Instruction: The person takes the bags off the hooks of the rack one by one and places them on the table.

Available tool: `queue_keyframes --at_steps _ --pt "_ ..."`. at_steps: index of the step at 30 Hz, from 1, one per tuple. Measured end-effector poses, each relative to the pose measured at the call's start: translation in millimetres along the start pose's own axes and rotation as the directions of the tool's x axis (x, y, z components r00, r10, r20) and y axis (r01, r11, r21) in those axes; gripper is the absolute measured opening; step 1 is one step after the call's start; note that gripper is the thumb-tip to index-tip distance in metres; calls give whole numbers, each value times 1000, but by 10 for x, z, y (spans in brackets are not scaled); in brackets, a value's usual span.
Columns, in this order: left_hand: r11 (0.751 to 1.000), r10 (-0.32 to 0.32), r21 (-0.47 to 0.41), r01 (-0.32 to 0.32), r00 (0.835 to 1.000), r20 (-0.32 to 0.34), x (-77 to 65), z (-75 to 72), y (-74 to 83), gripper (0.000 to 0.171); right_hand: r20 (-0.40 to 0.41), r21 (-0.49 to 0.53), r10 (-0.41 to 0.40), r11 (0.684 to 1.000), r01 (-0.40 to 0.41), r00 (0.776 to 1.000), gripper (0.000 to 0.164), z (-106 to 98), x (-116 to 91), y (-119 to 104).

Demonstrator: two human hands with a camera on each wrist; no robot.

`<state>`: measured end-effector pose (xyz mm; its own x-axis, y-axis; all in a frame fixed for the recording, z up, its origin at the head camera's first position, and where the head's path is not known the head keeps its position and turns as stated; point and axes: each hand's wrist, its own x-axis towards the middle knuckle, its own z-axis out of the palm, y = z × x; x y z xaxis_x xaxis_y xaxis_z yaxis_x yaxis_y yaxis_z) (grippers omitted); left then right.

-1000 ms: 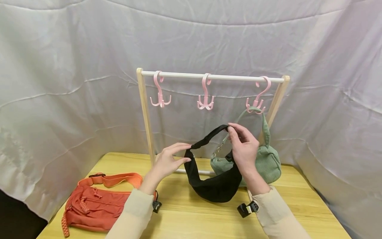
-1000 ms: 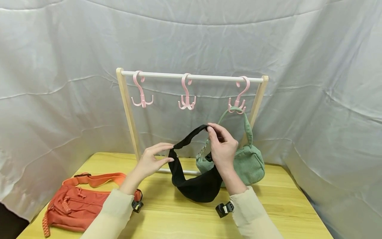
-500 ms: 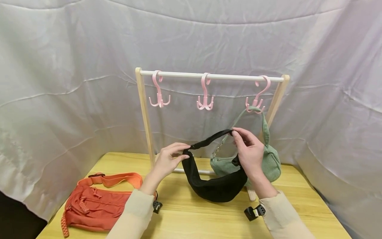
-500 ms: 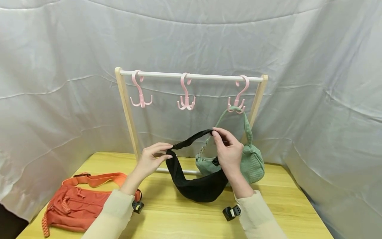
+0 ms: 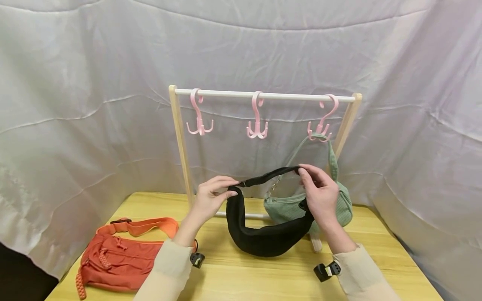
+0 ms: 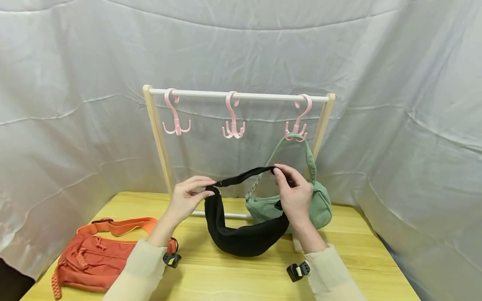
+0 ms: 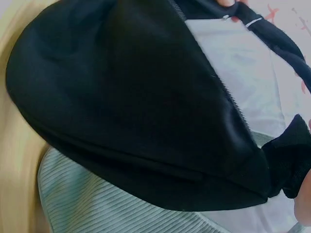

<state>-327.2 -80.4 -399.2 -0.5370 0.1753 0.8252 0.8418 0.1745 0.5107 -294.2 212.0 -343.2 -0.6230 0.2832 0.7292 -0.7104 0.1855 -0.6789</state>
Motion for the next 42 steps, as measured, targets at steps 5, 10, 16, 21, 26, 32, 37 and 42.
queue_keyframes --at_steps 5,10,16,21,26,32,37,42 --pt "998 49 -47 -51 998 -27 61 -58 101 28 8 -1 1 1000 -1 1000 16 -51 -30 44" --pt "995 62 -78 -66 997 -43 98 -111 196 28 43 -14 -1 1000 2 999 16 -101 -80 87" --pt "991 60 -120 -66 997 -58 112 -135 307 29 77 -18 52 999 -51 996 16 -140 -155 126" --pt "984 75 -159 -86 994 -74 127 -143 370 30 104 -28 79 997 -76 991 16 -158 -223 150" --pt "981 76 -170 -92 992 -96 127 -158 428 30 147 -7 107 994 -107 983 16 -163 -292 183" --pt "984 67 -157 -85 991 -115 123 -169 472 29 187 -4 111 994 -113 976 16 -161 -369 221" --pt "982 70 -168 -92 989 -129 116 -174 497 30 242 -49 100 995 -91 965 16 -181 -425 259" --pt "980 67 -176 -90 988 -136 104 -185 502 27 340 -39 74 997 -64 937 19 -203 -471 298"
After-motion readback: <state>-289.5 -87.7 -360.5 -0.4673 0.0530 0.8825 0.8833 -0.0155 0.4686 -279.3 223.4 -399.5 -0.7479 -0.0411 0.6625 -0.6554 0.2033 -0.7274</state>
